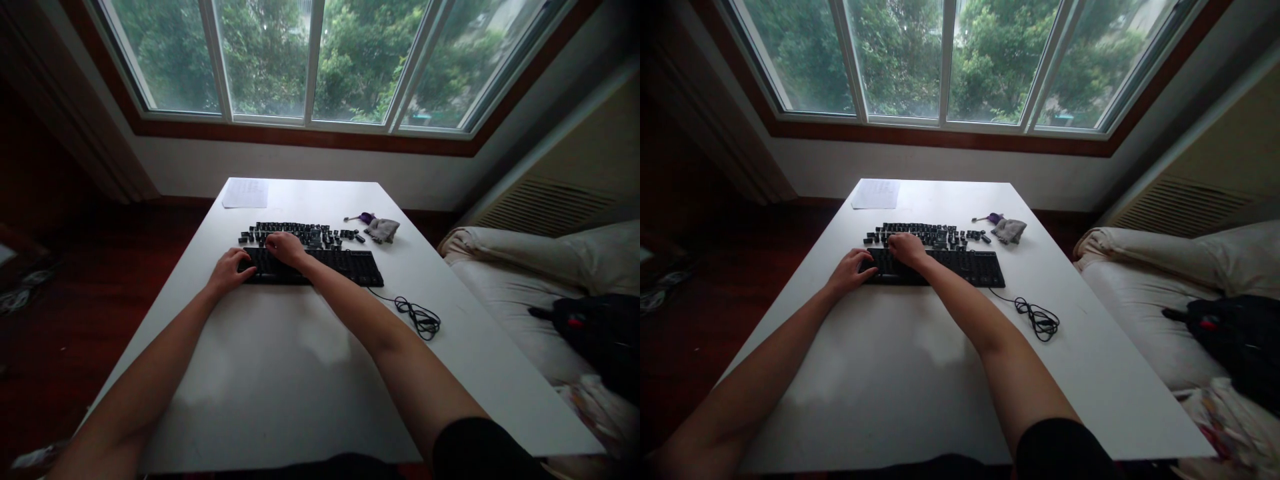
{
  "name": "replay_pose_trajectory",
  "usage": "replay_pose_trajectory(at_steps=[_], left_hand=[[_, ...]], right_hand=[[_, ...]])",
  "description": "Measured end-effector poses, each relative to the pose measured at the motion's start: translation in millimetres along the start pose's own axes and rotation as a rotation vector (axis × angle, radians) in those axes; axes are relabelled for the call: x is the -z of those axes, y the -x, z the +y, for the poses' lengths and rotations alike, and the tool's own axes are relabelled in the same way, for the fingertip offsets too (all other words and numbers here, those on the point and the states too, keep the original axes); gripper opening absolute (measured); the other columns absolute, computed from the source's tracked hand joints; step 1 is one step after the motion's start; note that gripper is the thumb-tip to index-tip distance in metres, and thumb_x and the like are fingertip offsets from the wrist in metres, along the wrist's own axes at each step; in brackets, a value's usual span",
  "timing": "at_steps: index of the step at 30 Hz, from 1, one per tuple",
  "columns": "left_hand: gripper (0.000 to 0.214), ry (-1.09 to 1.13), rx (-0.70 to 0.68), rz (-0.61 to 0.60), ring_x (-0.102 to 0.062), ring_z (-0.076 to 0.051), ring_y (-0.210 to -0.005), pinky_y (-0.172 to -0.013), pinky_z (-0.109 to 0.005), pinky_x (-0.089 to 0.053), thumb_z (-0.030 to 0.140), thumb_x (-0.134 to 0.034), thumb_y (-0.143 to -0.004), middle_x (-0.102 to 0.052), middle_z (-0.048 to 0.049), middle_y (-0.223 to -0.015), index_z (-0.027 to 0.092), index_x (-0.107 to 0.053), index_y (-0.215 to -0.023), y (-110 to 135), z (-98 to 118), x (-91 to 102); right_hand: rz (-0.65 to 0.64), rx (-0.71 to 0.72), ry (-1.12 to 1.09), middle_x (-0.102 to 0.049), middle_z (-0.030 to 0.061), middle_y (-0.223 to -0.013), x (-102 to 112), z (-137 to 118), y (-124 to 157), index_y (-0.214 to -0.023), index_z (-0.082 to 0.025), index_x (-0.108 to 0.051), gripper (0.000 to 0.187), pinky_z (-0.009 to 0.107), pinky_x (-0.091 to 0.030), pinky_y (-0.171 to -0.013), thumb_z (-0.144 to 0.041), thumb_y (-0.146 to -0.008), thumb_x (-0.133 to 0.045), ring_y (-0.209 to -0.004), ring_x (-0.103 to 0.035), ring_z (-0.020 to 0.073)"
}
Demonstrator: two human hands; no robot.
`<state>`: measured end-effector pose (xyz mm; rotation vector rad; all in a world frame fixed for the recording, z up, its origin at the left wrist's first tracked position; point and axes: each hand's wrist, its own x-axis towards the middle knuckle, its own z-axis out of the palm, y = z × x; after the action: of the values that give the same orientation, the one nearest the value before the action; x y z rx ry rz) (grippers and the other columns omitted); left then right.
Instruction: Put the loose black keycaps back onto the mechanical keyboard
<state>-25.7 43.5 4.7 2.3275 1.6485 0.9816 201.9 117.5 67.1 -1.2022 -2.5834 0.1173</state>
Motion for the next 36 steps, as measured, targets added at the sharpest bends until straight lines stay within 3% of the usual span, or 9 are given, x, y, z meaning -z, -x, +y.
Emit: replay_pose_trajectory(at_steps=[6,13,20,28,36], left_hand=[[0.028,-0.015,0.036,-0.012,-0.058,-0.028,-0.114,-0.105,-0.046,-0.046,0.042,-0.072,-0.082,-0.06,-0.0065,-0.12,0.025,-0.065,-0.103,-1.3,-1.8,-2.8],[0.022,-0.024,0.036,0.001,-0.057,-0.028,-0.114,-0.106,-0.046,-0.046,0.04,-0.065,-0.088,-0.06,-0.0068,-0.121,0.025,-0.065,-0.105,-1.2,-5.9,-4.8],[0.02,-0.013,0.018,0.002,-0.057,-0.027,-0.115,-0.106,-0.046,-0.045,0.038,-0.063,-0.09,-0.06,-0.007,-0.121,0.024,-0.066,-0.104,-0.4,-5.3,-2.6],[0.019,0.005,0.015,0.0,-0.057,-0.027,-0.115,-0.106,-0.046,-0.045,0.038,-0.063,-0.09,-0.06,-0.0068,-0.12,0.024,-0.066,-0.103,-1.0,-7.2,-3.8],[0.02,0.011,0.025,0.003,-0.056,-0.027,-0.116,-0.107,-0.045,-0.045,0.039,-0.063,-0.089,-0.06,-0.0066,-0.121,0.024,-0.066,-0.103,0.7,-5.4,-3.1]], right_hand=[[-0.069,0.035,0.117,-0.07,0.0096,-0.116,-9.8,7.6,-24.5,-0.113,-0.022,-0.07,0.023,0.032,-0.05,-0.084,-0.033,-0.097,-0.057,-0.11,-0.063,0.0255],[-0.128,0.234,0.265,-0.068,0.0146,-0.121,-11.7,3.4,-57.3,-0.116,-0.017,-0.071,0.026,0.036,-0.052,-0.089,-0.023,-0.093,-0.06,-0.116,-0.059,0.0291],[-0.185,0.321,0.287,-0.07,0.0155,-0.117,-14.3,2.9,-73.0,-0.112,-0.015,-0.073,0.026,0.037,-0.051,-0.091,-0.023,-0.089,-0.066,-0.114,-0.061,0.0296],[-0.09,0.285,0.193,-0.07,0.015,-0.115,-7.9,5.1,-62.0,-0.112,-0.014,-0.07,0.025,0.034,-0.046,-0.088,-0.025,-0.094,-0.058,-0.107,-0.062,0.0267],[-0.001,0.223,-0.145,-0.071,0.005,-0.091,-0.7,7.1,-10.7,-0.102,-0.016,-0.072,0.016,0.025,-0.036,-0.072,-0.021,-0.089,-0.064,-0.08,-0.06,0.016]])
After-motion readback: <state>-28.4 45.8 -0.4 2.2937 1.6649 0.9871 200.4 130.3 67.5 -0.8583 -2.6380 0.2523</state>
